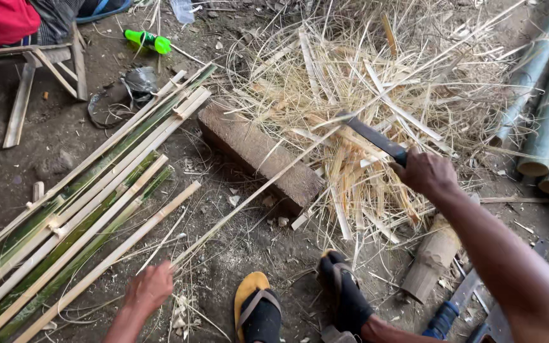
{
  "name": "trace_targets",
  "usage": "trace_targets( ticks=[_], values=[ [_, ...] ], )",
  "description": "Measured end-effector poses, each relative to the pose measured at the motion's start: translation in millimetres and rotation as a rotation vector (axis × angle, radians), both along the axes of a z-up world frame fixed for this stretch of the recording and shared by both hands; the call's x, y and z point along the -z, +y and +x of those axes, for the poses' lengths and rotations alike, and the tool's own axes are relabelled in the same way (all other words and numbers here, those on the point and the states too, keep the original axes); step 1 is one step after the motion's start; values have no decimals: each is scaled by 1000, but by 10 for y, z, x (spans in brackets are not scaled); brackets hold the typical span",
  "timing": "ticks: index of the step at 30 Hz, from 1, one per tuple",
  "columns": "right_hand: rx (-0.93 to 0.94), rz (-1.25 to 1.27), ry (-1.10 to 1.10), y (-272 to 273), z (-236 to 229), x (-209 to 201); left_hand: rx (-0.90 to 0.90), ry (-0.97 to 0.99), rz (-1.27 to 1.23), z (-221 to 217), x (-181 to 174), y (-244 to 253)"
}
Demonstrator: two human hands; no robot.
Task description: The person uses a machete to split long bamboo poles into thin strips on a wooden block. They repeatedly position the bamboo, strike it with the machete, and peel away the resulting strips, accumulating a pile of bamboo shavings and finished strips on the ground.
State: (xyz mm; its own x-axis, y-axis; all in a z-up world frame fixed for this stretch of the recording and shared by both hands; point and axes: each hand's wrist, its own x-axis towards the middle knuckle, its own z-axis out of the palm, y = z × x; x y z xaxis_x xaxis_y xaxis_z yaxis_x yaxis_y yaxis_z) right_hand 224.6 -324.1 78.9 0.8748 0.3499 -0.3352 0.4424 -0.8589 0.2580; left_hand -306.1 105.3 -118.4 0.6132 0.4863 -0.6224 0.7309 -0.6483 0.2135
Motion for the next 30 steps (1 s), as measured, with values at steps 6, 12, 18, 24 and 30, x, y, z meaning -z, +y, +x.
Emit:
trace_targets(
  ticks=[6,12,18,24,30],
  values=[
    [-464,-81,45,180,-254,-123,105,-199,196,748,263,-544],
    [-459,-4,206,128,-611,-61,155,-333,-78,1811,-122,-806],
    [-211,59,255,18,-459,36,-395,-30,-838,1761,-382,-544],
    [-25,191,480,378,-1075,431,-18,-127,-250,2054,-422,-720],
    [-86,208,526,629,-1054,390,-80,-208,-204,2035,-549,-764]
  ],
)
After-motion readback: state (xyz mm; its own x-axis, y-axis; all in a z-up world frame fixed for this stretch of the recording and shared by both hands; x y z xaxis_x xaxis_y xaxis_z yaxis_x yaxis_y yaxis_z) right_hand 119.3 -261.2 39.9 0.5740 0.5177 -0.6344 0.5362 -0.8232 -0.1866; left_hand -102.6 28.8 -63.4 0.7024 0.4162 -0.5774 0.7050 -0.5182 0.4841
